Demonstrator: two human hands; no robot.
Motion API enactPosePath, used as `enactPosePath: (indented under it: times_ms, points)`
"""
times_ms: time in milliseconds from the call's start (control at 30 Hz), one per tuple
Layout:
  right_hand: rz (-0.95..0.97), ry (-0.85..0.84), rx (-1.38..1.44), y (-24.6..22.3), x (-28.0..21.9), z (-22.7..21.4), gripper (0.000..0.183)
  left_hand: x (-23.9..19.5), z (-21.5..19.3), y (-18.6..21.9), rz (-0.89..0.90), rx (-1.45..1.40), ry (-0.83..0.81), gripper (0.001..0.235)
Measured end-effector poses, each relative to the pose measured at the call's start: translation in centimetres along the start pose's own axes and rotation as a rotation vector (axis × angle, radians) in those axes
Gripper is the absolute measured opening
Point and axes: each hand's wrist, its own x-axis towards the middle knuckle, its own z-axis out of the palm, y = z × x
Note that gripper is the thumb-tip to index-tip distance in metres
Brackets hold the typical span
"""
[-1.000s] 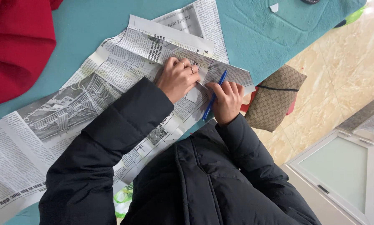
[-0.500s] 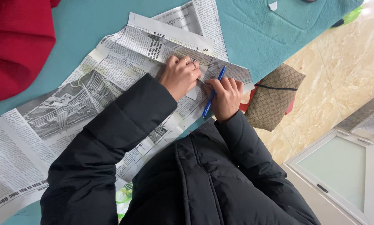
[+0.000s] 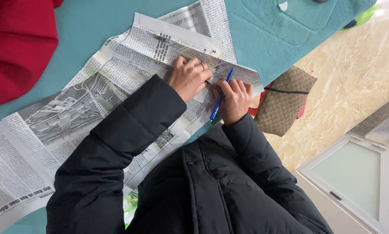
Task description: The person uses a ruler and a blue pen to measure and mark lines on a newspaper spread out on a table. They repeatedly reposition the ruler and draw straight lines across the paper.
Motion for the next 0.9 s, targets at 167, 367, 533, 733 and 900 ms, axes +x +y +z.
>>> enactPosePath:
  times_ms: [167,367,533,733,900]
  points:
    - [-0.017,0.032,-0.017,0.4,-0.7,0.9,0.022,-0.6,0.8,-0.2,0.103,0.074,0.045,0.004]
    - [-0.128,0.142,-0.074,0.5,-1.3,1.3,0.012,-0.4,-1.3,-0.2,0.327,0.11,0.305,0.02]
    - [-0.144,0.153,-0.072,0.6,-1.4,1.4,0.006,-0.1,-2.0,-0.3,0.345,0.152,0.361,0.024]
    - [-0.107,0.118,0.0,0.6,-1.0,0.9,0.009,0.4,-1.6,0.3,0.27,0.137,0.337,0.02]
    - [-0.074,0.153,0.023,-1.1,0.4,-2.1,0.012,0.0,-0.7,-0.3,0.206,0.114,0.278,0.003]
